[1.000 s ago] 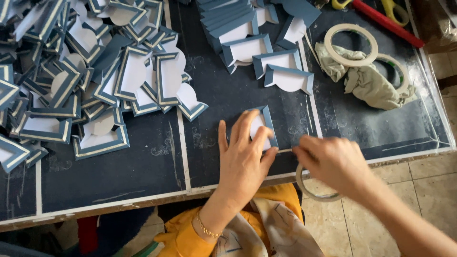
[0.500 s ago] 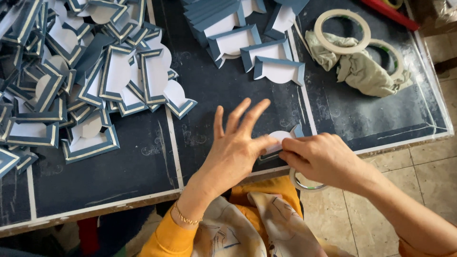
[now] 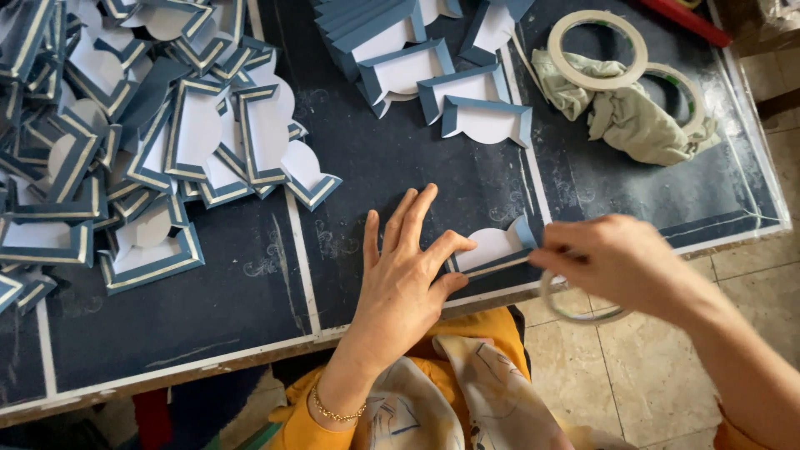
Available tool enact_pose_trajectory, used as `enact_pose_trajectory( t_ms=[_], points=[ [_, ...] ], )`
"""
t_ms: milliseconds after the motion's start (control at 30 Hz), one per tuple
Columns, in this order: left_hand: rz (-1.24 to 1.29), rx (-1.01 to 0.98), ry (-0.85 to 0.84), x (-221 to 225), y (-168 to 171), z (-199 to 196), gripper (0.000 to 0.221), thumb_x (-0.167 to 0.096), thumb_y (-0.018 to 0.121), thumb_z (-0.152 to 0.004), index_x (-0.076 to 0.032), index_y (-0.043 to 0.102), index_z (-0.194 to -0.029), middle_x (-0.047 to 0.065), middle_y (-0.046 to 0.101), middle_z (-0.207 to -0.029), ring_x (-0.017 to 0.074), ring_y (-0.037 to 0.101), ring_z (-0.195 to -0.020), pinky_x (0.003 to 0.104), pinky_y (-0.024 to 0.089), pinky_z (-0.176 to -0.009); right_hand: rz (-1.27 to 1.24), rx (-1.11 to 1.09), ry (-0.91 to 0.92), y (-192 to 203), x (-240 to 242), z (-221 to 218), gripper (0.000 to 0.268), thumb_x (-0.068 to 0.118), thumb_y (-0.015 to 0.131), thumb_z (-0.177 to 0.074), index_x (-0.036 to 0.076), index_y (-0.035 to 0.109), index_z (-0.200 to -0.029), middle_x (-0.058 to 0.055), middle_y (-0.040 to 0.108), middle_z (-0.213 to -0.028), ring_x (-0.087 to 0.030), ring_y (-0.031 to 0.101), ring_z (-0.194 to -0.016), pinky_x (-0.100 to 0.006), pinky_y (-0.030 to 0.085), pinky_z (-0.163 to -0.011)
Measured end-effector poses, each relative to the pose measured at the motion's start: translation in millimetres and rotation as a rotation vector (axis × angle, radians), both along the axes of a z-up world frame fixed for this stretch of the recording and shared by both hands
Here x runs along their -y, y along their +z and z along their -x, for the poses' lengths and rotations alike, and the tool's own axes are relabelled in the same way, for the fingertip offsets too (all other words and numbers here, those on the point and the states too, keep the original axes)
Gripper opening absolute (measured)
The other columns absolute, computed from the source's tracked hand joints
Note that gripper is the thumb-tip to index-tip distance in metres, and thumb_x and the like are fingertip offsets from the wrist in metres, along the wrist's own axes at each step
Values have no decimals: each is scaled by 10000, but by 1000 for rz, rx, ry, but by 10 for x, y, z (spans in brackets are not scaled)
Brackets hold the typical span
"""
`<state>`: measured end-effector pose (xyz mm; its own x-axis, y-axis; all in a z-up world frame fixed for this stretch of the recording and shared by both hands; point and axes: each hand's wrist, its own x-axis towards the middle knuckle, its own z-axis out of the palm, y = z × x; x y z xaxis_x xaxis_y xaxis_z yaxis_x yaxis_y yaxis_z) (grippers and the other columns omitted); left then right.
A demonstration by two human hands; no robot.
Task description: Applying double-sided tape to small decorative paper cutouts in a repetitive assembly process.
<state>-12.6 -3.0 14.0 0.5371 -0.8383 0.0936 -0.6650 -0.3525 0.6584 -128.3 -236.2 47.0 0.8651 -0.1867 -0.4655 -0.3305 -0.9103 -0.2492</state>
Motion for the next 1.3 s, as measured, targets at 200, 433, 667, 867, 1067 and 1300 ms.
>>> enact_pose_trajectory(
  t_ms=[200,433,667,867,1067,1300],
  points=[
    [-20,-1,2,11,16,13,328,-160,750,-820,-234,642,-1120,149,253,-1573,361,160,-1490,680,101,-1135,60,-69,-141,43,68,-24,397,446,644,-918,157,552,-662,-21,513,-488,-204,399,-517,-321,396,-557],
    [22,177,-195,-80,6,116,615,117,601,-781,-233,672,-1282,140,248,-1585,432,213,-1459,751,148,-1118,173,-141,-145,4,-44,-101,346,497,611,-890,202,595,-709,10,641,-547,-198,574,-558,-347,454,-580],
    [-32,506,69,-22,2,79,383,-52,705,-844,-167,680,-1208,120,554,-1385,299,511,-1237,508,365,-1090,574,-53,193,-93,-828,58,116,296,436,-1010,222,516,-969,90,610,-730,-96,674,-586,-322,538,-489],
    [-150,408,163,93,-219,146,629,-379,570,-970,-58,412,-1487,104,369,-1577,228,327,-1466,465,222,-1199,856,458,394,-91,-1304,164,169,143,643,-815,232,541,-916,99,526,-721,-62,531,-589,-209,397,-472],
    [-152,370,104,68,-220,106,721,-384,590,-960,-69,307,-1544,87,261,-1632,215,247,-1511,511,179,-1207,796,135,322,-56,-876,196,160,247,526,-986,234,442,-851,114,482,-641,-108,575,-530,-304,427,-428],
    [-11,312,-13,28,-131,31,486,-221,604,-982,-127,479,-1443,119,318,-1597,291,279,-1496,624,208,-1169,139,40,26,-59,-339,-76,335,422,501,-1010,202,480,-758,30,573,-530,-179,520,-454,-344,379,-429]
  ],
)
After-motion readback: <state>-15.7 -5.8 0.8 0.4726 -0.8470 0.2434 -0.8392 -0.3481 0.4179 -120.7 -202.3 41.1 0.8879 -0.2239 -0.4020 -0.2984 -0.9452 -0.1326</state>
